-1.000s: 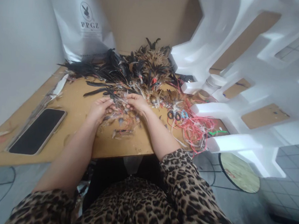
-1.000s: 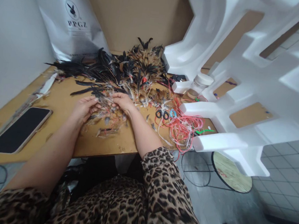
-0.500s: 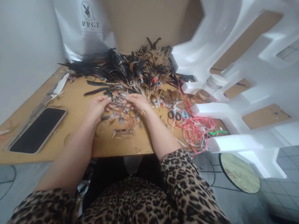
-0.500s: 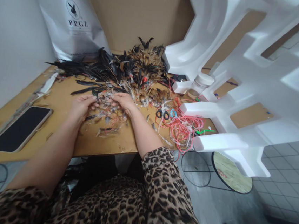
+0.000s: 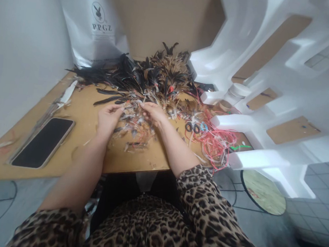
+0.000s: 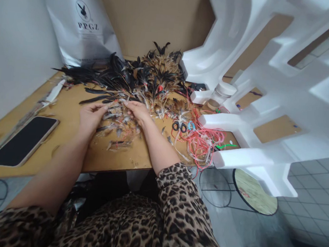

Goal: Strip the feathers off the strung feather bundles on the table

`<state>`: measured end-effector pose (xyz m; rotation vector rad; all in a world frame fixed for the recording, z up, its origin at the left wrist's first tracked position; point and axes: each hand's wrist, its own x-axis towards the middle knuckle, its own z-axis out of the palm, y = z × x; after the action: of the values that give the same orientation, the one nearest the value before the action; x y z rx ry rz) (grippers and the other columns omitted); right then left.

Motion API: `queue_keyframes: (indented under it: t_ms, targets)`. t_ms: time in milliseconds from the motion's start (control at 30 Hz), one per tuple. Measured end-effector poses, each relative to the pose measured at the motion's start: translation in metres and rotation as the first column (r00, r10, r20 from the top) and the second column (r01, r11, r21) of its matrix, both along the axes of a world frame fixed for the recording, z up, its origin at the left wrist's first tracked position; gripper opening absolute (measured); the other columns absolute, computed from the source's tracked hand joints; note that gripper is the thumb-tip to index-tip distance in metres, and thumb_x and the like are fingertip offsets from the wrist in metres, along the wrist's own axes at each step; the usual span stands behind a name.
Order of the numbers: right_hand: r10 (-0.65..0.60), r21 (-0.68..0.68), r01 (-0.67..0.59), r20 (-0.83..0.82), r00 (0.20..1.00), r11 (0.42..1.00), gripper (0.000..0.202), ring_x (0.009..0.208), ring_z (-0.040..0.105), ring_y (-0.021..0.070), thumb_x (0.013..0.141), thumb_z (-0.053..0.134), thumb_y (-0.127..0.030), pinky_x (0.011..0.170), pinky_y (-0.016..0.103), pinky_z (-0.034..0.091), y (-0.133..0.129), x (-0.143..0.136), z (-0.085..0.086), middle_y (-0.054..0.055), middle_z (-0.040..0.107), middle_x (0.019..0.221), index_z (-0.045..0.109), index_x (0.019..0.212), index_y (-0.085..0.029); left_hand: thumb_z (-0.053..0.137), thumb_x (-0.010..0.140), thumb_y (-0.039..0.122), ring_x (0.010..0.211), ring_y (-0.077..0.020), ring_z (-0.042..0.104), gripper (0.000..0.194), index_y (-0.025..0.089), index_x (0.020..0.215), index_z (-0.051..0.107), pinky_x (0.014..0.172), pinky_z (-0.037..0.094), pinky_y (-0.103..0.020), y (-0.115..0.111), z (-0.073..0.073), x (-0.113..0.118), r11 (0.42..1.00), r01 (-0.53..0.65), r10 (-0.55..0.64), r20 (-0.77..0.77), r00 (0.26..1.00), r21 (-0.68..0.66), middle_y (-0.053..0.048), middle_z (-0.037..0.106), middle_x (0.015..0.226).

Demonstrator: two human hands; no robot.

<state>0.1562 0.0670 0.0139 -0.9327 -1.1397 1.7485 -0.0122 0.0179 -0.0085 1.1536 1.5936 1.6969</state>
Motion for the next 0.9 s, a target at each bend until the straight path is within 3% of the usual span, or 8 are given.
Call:
queue_keyframes:
  t_ms: [100,300,467,567,633,733,833,900]
  targets:
    - [0.013,-0.019,-0.014,-0.043,0.999,1.000,0.023,0.039,0.034,-0.0003,0.066,0.071,-0.031,0.034,0.012,0.020,-0.001,-0.003,0.000,-0.008,0.049,0.052,0.058,0.076,-0.014,0.071,0.060,0.035,0.049,-0.0096,0.049,0.026,0.016,0.077,0.070,0.047,0.039,-0.022,-0.005,0.003,0.007,0.985,0.151,-0.152,-0.005,0.988,-0.083,-0.001,0.060,0.058]
    - [0.052,-0.025,-0.054,-0.087,0.995,0.998,0.020,0.040,0.037,0.0003,0.070,0.068,-0.029,0.035,0.012,0.022,-0.006,-0.008,0.000,-0.004,0.058,0.059,0.058,0.077,-0.013,0.075,0.056,0.036,0.044,-0.0081,0.045,0.036,0.014,0.084,0.071,0.042,0.034,-0.021,-0.015,0.011,0.020,0.903,0.393,-0.374,0.134,0.918,-0.172,0.000,0.058,0.053]
    - [0.031,0.061,-0.034,0.044,0.999,0.998,0.016,0.042,0.040,0.0015,0.074,0.061,-0.028,0.037,0.013,0.026,-0.005,-0.010,-0.005,-0.002,0.063,0.066,0.060,0.078,-0.013,0.072,0.060,0.036,0.038,-0.0044,0.037,0.024,0.014,0.068,0.068,0.037,0.027,-0.018,-0.010,0.005,0.014,0.904,0.397,-0.379,0.132,0.916,-0.160,-0.001,0.056,0.052]
    - [-0.125,0.223,0.067,0.260,0.957,0.973,0.018,0.049,0.047,0.0033,0.075,0.059,-0.027,0.048,0.015,0.038,0.006,-0.002,-0.009,0.000,0.066,0.073,0.063,0.085,-0.013,0.070,0.062,0.036,0.038,-0.0032,0.035,0.023,0.014,0.068,0.067,0.034,0.020,-0.017,-0.003,0.000,0.006,0.950,0.301,-0.279,0.210,0.937,-0.079,-0.001,0.057,0.055]
    - [-0.295,0.387,0.120,0.435,0.851,0.914,0.017,0.062,0.055,0.0068,0.075,0.058,-0.024,0.062,0.019,0.045,0.017,0.007,-0.011,0.002,0.067,0.079,0.065,0.086,-0.012,0.069,0.063,0.036,0.038,-0.0030,0.035,0.023,0.015,0.069,0.067,0.033,0.018,-0.017,0.001,-0.002,0.001,0.969,0.244,-0.227,0.271,0.936,-0.030,-0.001,0.057,0.058]
    - [-0.455,0.564,-0.013,0.679,0.576,0.825,0.019,0.085,0.061,0.0143,0.073,0.058,-0.024,0.081,0.026,0.046,0.032,0.018,-0.009,0.003,0.068,0.089,0.067,0.088,-0.016,0.067,0.064,0.037,0.039,-0.0034,0.036,0.022,0.015,0.067,0.064,0.034,0.020,-0.017,0.003,-0.003,-0.002,0.984,0.177,-0.169,0.296,0.940,0.000,0.000,0.055,0.056]
    - [-0.497,0.559,-0.177,0.815,0.299,0.810,0.026,0.096,0.060,0.0215,0.074,0.057,-0.029,0.085,0.033,0.045,0.039,0.019,-0.003,0.007,0.066,0.101,0.067,0.096,-0.020,0.066,0.065,0.038,0.038,-0.0037,0.035,0.024,0.015,0.062,0.062,0.034,0.021,-0.017,0.003,-0.003,-0.002,0.990,0.139,-0.131,0.266,0.955,-0.011,0.001,0.051,0.050]
    - [-0.486,0.512,-0.261,0.859,0.162,0.818,0.029,0.100,0.059,0.0247,0.074,0.056,-0.028,0.084,0.035,0.046,0.040,0.013,0.001,0.011,0.064,0.107,0.066,0.100,-0.020,0.065,0.065,0.039,0.037,-0.0037,0.035,0.025,0.015,0.061,0.061,0.034,0.020,-0.017,0.003,-0.003,-0.001,0.992,0.128,-0.119,0.263,0.957,-0.014,0.002,0.049,0.049]
